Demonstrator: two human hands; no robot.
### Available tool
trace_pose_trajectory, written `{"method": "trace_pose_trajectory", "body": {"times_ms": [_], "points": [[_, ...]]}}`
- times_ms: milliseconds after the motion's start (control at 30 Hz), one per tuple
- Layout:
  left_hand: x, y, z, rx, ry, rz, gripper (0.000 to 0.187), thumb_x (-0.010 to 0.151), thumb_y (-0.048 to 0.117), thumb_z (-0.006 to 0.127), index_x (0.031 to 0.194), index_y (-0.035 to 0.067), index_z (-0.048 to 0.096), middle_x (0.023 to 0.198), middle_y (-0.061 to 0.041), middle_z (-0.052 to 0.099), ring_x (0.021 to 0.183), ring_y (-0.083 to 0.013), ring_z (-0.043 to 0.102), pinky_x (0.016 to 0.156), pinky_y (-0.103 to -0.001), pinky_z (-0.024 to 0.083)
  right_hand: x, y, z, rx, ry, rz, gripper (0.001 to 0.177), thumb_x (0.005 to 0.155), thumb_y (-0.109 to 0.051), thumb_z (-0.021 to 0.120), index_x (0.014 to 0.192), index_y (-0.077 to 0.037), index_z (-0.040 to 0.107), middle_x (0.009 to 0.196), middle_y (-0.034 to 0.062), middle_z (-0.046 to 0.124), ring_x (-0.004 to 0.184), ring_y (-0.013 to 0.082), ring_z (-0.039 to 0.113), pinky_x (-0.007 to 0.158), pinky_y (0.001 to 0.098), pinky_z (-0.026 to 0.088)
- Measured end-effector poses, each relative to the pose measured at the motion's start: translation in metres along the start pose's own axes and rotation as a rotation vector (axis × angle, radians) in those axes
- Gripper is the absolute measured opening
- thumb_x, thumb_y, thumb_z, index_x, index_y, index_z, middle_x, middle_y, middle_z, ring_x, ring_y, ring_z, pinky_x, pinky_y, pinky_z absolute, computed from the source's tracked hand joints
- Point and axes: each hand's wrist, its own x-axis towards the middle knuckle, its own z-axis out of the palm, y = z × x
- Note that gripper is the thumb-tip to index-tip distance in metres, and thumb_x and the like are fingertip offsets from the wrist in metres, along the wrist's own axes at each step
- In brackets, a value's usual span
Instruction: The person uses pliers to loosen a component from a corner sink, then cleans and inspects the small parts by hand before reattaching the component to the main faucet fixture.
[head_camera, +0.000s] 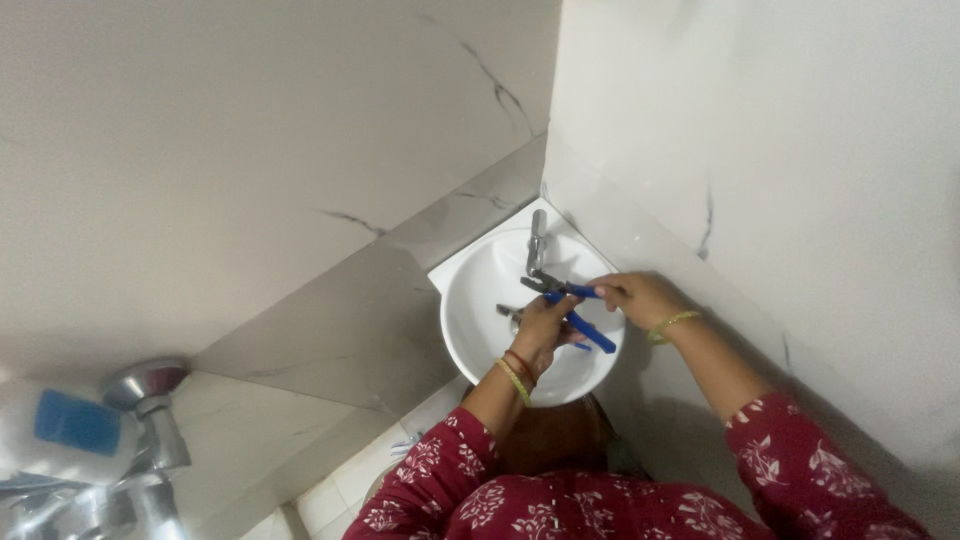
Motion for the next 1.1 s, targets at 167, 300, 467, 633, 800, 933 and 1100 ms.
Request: {"method": "trace_pose_trajectory", "body": {"times_ms": [167,300,467,633,800,933,1100], "points": [[-0.001,0.003,0.004,-0.007,0.007,0.013,0.031,0.099,0.02,0.065,0.117,-0.006,0.059,0.076,-0.005,0.06,0.054,-0.0121,0.057,0.047,-0.023,0.052,-0.007,-0.004,-0.003,0.01,0.022,-0.022,0.031,0.102,-0.034,0.054,0.125,-0.026,0.074,0.083,-0.002,0.073,0.074,0.0134,0.064,0.074,0.0299,0.052],[-0.001,0.004,0.005,-0.064,-0.004,-0.007,0.03,0.099,0.019,0.064,0.116,-0.005,0.059,0.078,-0.005,0.06,0.056,-0.0104,0.058,0.049,-0.021,0.051,0.005,0.014,0.002,0.089,0.077,-0.146,0.032,0.098,-0.031,0.06,0.125,-0.02,0.075,0.078,0.0023,0.072,0.072,0.0155,0.063,0.073,0.0315,0.052],[0.005,0.0,0.005,-0.056,-0.008,0.017,0.03,0.099,0.019,0.064,0.114,-0.006,0.059,0.078,-0.005,0.06,0.054,-0.0107,0.054,0.046,-0.022,0.048,0.014,0.025,0.007,0.156,0.061,-0.144,0.032,0.099,-0.032,0.06,0.124,-0.019,0.075,0.077,0.0022,0.072,0.073,0.0144,0.064,0.074,0.0308,0.052],[0.004,-0.003,0.003,-0.059,0.019,-0.005,0.028,0.098,0.018,0.065,0.114,-0.004,0.058,0.079,-0.005,0.061,0.058,-0.0107,0.059,0.047,-0.022,0.048,0.0,0.011,0.003,0.046,0.075,-0.08,0.032,0.098,-0.035,0.059,0.124,-0.024,0.075,0.076,-0.0002,0.072,0.072,0.0137,0.065,0.074,0.0314,0.052],[0.003,-0.002,0.003,-0.015,-0.024,0.038,0.028,0.097,0.017,0.067,0.112,-0.005,0.058,0.075,-0.005,0.061,0.055,-0.0105,0.056,0.045,-0.022,0.045,-0.01,0.007,-0.001,0.071,0.098,-0.083,0.033,0.1,-0.036,0.059,0.125,-0.022,0.076,0.075,0.0066,0.068,0.071,0.0196,0.061,0.072,0.0355,0.052],[-0.001,0.005,0.004,-0.013,-0.021,0.042,0.029,0.095,0.016,0.068,0.112,-0.004,0.058,0.073,-0.004,0.06,0.05,-0.0096,0.053,0.043,-0.022,0.044,-0.008,0.008,-0.001,0.056,0.131,-0.15,0.033,0.098,-0.034,0.058,0.124,-0.022,0.075,0.073,0.0019,0.068,0.069,0.0165,0.062,0.071,0.0338,0.052],[-0.001,0.014,0.006,0.066,-0.005,0.036,0.024,0.093,0.012,0.072,0.104,-0.007,0.062,0.067,-0.003,0.058,0.044,-0.0085,0.047,0.039,-0.021,0.038,0.001,0.014,-0.005,0.128,0.045,-0.086,0.033,0.1,-0.033,0.061,0.128,-0.021,0.075,0.076,0.0089,0.063,0.071,0.0204,0.057,0.072,0.0367,0.052]]}}
